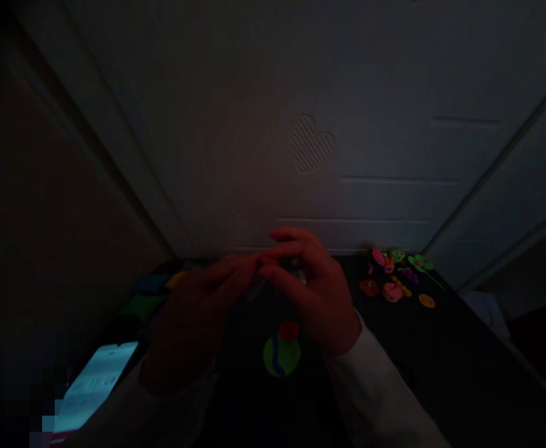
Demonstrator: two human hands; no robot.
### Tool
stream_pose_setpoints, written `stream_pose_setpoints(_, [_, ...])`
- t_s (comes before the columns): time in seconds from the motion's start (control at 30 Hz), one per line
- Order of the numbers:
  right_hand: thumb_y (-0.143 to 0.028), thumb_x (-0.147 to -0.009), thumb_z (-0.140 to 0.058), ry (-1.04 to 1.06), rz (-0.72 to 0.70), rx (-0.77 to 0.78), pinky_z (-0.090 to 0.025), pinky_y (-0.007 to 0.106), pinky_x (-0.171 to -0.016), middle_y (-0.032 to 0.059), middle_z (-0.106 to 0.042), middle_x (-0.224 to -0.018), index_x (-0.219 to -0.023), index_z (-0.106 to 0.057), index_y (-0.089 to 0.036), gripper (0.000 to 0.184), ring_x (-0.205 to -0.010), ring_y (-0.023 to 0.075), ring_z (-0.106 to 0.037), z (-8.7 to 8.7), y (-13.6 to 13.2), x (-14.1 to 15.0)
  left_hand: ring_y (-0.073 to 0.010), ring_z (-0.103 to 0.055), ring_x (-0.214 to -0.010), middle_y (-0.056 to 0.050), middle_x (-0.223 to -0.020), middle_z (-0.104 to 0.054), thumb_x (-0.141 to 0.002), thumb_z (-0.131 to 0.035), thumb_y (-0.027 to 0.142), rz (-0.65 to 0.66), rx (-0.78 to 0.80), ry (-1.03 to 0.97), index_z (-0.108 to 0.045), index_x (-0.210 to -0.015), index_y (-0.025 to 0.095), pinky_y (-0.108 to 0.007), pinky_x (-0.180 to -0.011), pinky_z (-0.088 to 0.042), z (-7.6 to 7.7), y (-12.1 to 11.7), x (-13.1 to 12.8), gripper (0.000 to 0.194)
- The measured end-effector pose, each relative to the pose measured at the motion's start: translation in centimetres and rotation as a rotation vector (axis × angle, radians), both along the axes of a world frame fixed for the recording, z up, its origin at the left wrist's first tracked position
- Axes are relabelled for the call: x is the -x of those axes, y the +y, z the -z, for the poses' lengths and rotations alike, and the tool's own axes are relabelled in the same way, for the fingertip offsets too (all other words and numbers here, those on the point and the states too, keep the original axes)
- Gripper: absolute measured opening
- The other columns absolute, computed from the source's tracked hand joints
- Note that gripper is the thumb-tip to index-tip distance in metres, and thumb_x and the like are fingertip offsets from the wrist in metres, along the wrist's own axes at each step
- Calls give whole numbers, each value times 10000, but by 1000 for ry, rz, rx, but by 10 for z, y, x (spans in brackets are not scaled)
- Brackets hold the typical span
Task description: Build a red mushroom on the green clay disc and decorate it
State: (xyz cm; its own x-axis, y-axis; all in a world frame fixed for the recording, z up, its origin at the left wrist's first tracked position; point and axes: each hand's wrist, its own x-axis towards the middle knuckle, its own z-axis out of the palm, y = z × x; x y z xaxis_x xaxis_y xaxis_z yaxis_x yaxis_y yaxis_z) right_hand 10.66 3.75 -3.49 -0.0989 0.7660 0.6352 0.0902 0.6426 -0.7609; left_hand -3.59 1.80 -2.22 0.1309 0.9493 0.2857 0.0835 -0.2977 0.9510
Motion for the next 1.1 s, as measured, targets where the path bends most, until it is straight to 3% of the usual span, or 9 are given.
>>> stream_pose_setpoints(0.13, [-212, -698, -654, 112, -119, 61, -451, 364, -855, 12, -498, -1135, -786, -558, -248, 134, -1043, 185, -511, 1, 0, 2, -115, -600, -754, 7, -817, -672, -733, -611, 269, 166, 182, -367, -660, -798, 224, -217, -692, -467, 2, 3, -6, 93])
stream_pose_setpoints(0.3, [-188, -689, -654, 57, -77, 16, -445, 384, -876, 25, -473, -1168, -879, -534, -270, 239, -1083, 202, -482, 1, -2, 1, -109, -612, -737, -7, -762, -661, -667, -662, 177, 268, 336, -659, -615, -724, 187, -222, -686, -484, 4, 8, -6, 74])
stream_pose_setpoints(0.47, [-172, -751, -587, -21, -22, -51, -416, 394, -908, 34, -476, -1159, -930, -565, -265, 203, -1103, 199, -460, -1, -3, -4, -88, -615, -788, 20, -839, -675, -661, -656, 99, 176, 261, -630, -649, -860, 245, -181, -698, -478, 6, 10, -1, 247])
stream_pose_setpoints(0.67, [-199, -780, -556, -45, 3, -38, -434, 355, -863, 32, -490, -1141, -906, -574, -260, 142, -1061, 183, -483, -4, -6, -5, -54, -558, -614, 34, -677, -640, -688, -663, 225, 93, 191, -448, -672, -734, 210, -162, -589, -448, 5, 9, 0, 49])
stream_pose_setpoints(0.77, [-206, -792, -539, -51, 18, -54, -430, 350, -861, 33, -503, -1128, -911, -575, -257, 134, -1063, 183, -482, -5, -6, -5, -50, -538, -571, 39, -611, -611, -722, -630, 265, 65, 157, -420, -652, -697, 194, -158, -558, -443, 5, 10, 0, 78])
stream_pose_setpoints(0.83, [-197, -803, -520, -71, 37, -75, -422, 357, -876, 36, -506, -1122, -921, -576, -256, 143, -1068, 183, -481, -4, -6, -5, -69, -579, -627, 22, -688, -653, -745, -604, 282, 66, 162, -432, -650, -778, 204, -174, -591, -469, 6, 10, -1, 96])
stream_pose_setpoints(0.93, [-174, -792, -537, -170, 96, -165, -401, 369, -912, 37, -505, -1122, -973, -575, -263, 205, -1079, 183, -474, -4, -5, -6, -103, -623, -715, -9, -823, -690, -741, -612, 270, 82, 179, -425, -628, -907, 220, -206, -646, -495, 7, 11, 0, 174])
stream_pose_setpoints(1.1, [-153, -746, -603, -443, 248, -379, -413, 321, -862, 48, -555, -1034, -1004, -584, -217, 267, -985, 154, -505, -5, -4, -7, -82, -606, -656, 20, -734, -676, -694, -662, 228, 71, 158, -418, -621, -780, 201, -182, -608, -471, 9, 13, 1, 99])
